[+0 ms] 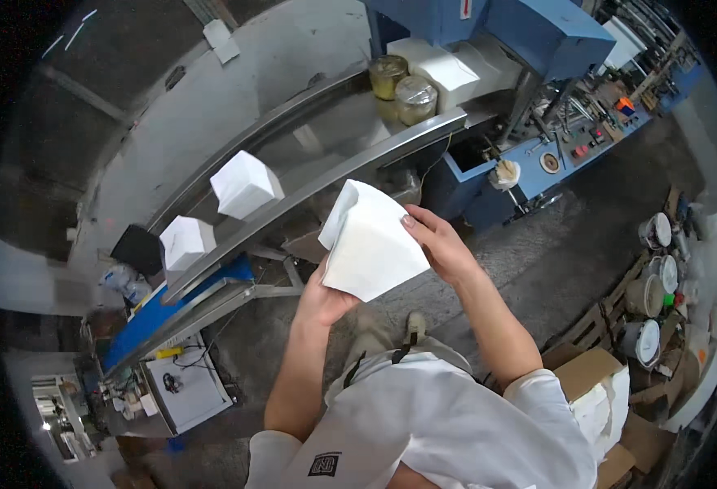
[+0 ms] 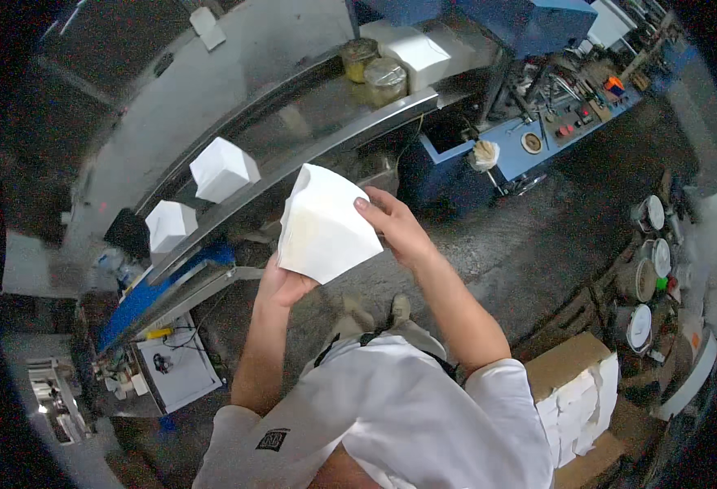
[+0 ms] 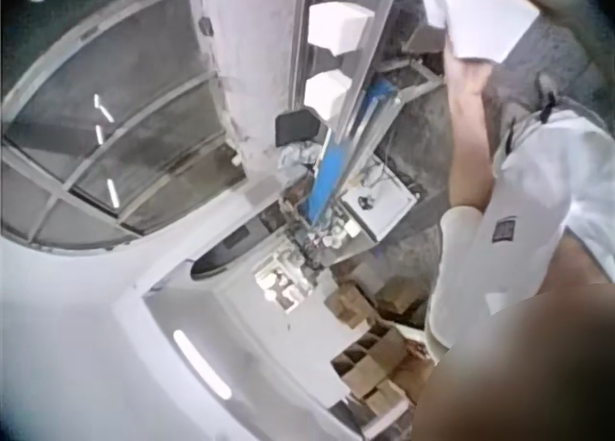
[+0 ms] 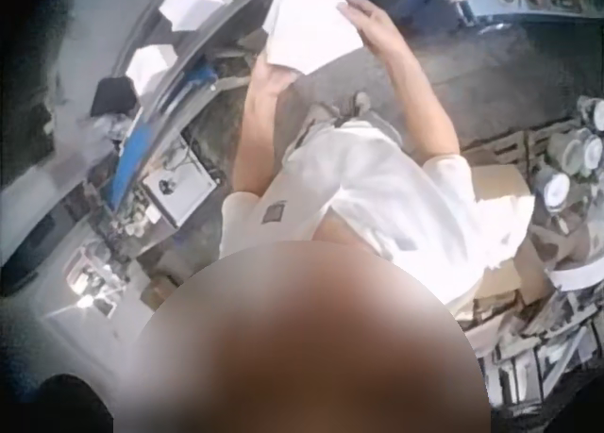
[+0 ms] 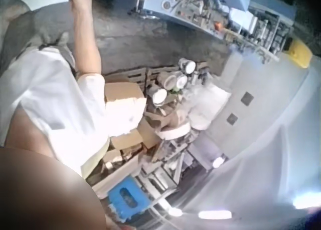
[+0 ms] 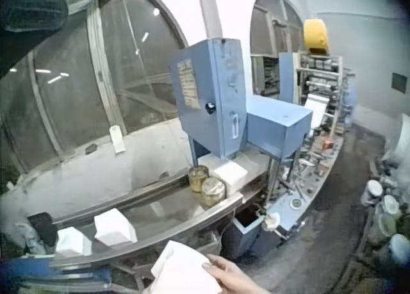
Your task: Inspecting and packing white paper filters from a machine conveyor.
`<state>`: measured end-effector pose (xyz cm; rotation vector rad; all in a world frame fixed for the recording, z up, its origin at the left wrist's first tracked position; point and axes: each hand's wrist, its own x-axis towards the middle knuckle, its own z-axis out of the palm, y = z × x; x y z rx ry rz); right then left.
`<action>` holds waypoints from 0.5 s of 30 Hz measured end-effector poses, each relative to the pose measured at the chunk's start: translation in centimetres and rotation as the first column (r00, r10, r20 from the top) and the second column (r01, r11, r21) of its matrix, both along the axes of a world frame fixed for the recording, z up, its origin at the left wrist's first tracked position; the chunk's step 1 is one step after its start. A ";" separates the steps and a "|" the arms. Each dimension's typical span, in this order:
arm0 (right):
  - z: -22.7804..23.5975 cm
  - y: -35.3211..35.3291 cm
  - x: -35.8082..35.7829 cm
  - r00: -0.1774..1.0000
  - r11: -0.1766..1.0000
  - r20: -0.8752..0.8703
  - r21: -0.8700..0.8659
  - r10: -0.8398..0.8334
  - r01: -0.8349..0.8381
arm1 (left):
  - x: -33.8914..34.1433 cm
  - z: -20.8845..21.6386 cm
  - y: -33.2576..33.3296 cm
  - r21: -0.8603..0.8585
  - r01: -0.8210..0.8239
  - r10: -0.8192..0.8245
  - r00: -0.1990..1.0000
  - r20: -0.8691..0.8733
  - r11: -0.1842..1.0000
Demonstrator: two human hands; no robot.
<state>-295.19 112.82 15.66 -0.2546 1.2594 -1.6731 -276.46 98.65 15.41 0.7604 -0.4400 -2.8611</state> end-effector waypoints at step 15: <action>-1.1 -3.1 15.5 0.970 0.970 0.021 -0.039 0.241 -0.240 | 18.3 0.2 2.5 -0.112 -0.243 0.249 0.968 0.040 0.963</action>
